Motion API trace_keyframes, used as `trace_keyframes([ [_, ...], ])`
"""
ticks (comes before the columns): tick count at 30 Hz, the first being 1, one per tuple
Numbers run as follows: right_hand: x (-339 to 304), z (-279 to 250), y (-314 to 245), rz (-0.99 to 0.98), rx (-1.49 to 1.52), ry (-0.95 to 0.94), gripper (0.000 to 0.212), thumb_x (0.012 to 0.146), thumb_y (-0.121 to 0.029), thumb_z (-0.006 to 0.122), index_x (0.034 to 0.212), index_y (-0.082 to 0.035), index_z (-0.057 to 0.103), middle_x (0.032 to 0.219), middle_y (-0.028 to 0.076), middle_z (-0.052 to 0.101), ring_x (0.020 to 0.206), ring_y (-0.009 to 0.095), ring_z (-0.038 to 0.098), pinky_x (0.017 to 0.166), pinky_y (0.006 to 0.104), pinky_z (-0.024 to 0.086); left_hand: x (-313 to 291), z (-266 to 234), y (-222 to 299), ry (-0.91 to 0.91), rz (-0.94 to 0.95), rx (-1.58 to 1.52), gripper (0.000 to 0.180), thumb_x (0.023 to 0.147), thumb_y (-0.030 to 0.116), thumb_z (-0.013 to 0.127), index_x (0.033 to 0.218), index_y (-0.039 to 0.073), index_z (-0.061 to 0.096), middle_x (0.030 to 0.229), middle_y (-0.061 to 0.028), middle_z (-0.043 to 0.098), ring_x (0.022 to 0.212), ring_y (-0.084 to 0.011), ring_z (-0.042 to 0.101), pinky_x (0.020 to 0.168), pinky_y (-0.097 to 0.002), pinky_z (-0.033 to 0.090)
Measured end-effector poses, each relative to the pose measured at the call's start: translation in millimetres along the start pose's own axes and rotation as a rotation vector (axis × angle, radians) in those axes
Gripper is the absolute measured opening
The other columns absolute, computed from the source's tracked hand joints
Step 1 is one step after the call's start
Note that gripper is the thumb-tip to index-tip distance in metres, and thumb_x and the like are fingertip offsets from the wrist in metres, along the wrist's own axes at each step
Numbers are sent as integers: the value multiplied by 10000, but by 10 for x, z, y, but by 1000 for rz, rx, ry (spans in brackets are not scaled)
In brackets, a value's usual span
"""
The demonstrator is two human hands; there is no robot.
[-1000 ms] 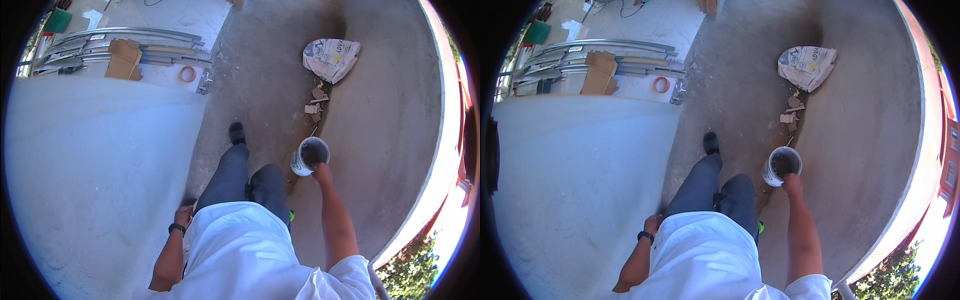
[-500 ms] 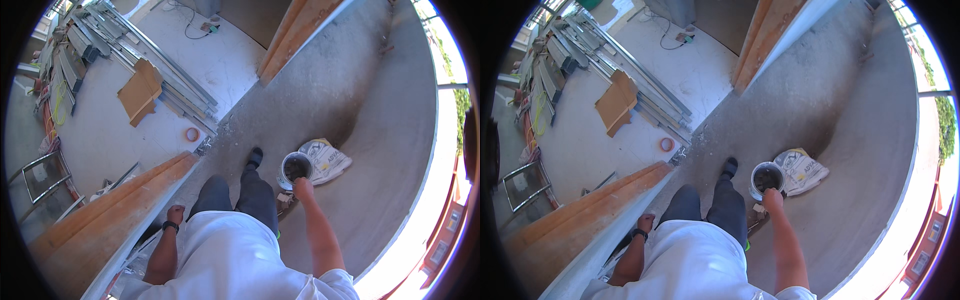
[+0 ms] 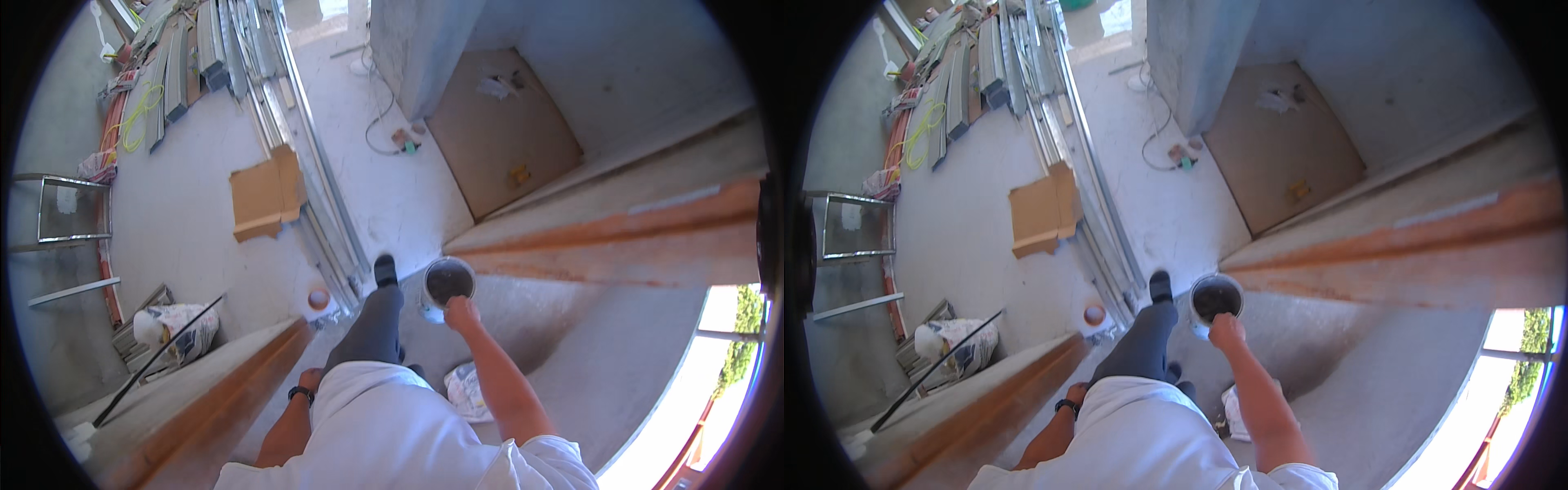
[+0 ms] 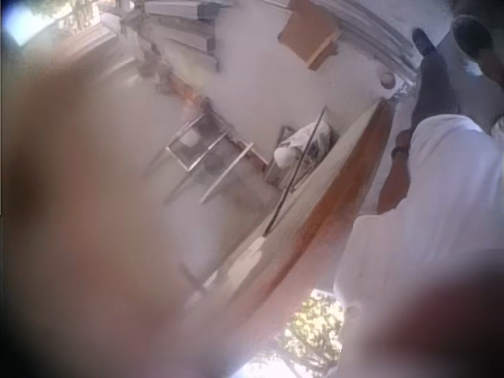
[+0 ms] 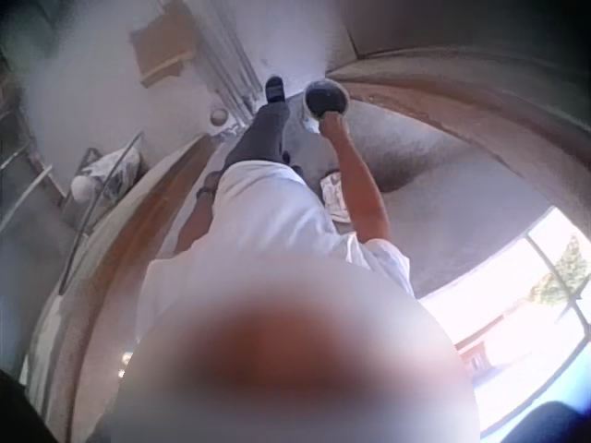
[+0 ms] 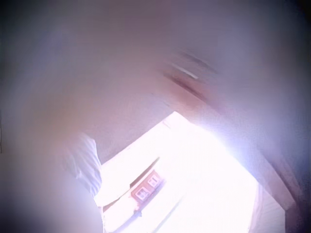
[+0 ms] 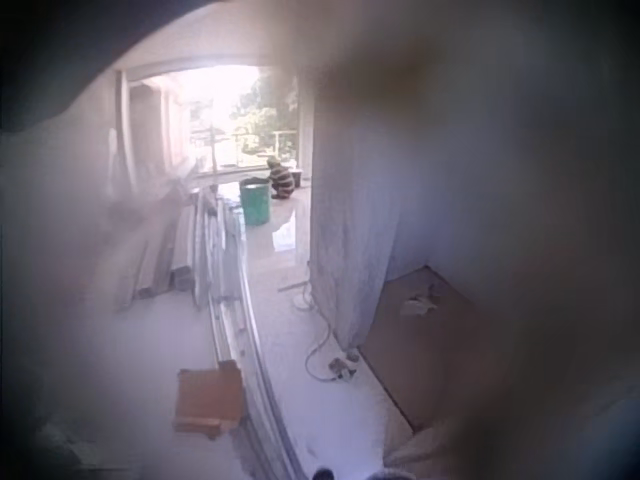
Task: The person removes a white plastic pipe fitting from a floor drain using a hammer and a cloth. They repeatedly strike the fitting to loosen it, then extract it from the drain opening.
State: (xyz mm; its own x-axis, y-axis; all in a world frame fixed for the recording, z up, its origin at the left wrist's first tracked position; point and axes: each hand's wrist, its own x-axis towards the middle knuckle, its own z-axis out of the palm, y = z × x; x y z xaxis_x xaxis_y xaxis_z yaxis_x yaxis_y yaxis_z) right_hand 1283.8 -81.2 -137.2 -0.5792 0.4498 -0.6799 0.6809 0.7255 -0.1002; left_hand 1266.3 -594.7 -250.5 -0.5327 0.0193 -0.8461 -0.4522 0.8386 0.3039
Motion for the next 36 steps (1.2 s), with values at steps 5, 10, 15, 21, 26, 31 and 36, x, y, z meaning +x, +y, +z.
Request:
trace_keyframes([
  [5,714,-949,-408,-26,47,13,266,837,-206,682,1026,-29,742,1135,203,698,1097,359,669,933,448,543,433,-600,1397,-136,-177,-396,427,889,351,712,1094,-24,709,898,-100,724,763,-169,671,666,-308,522],
  [10,1217,-1839,-733,-113,125,49,390,817,-326,744,1068,-27,742,1148,205,701,1102,360,663,932,448,536,798,-1421,2313,70,86,-665,360,920,309,700,1110,5,676,896,-69,700,695,-145,636,596,-294,509],
  [15,1532,-2361,-863,-141,44,73,495,806,-434,776,1033,5,746,1064,232,715,1049,387,676,907,443,542,717,-1801,2416,274,51,-688,398,895,260,723,1082,-84,655,879,-135,717,749,-192,682,665,-318,560],
  [21,1856,-2646,-922,-71,5,14,521,820,-444,777,1029,32,737,1108,249,705,1077,384,673,909,444,547,126,-1338,1656,169,-199,-679,358,917,299,672,1086,-17,676,822,-88,693,656,-172,646,536,-307,501],
  [26,2074,-2935,-749,13,-8,1,542,839,-433,765,1110,35,718,1174,251,687,1120,380,659,949,435,530,-381,-711,1287,-224,-3,-57,261,980,280,533,1080,97,690,779,-65,657,716,-174,643,551,-354,482],
  [31,2386,-2959,-385,-1,-45,-116,551,862,-478,714,1033,46,739,1097,262,702,1065,390,677,922,431,531,-419,-525,1532,-174,206,374,300,1002,320,497,1142,117,669,837,-76,675,789,-199,662,588,-380,495],
  [36,2792,-2809,-52,-38,-7,-211,562,854,-474,715,1046,54,732,1104,268,698,1060,394,676,921,422,529,-132,-932,2443,69,-406,-823,368,989,375,577,1172,66,657,966,-71,706,813,-210,679,667,-366,520],
])
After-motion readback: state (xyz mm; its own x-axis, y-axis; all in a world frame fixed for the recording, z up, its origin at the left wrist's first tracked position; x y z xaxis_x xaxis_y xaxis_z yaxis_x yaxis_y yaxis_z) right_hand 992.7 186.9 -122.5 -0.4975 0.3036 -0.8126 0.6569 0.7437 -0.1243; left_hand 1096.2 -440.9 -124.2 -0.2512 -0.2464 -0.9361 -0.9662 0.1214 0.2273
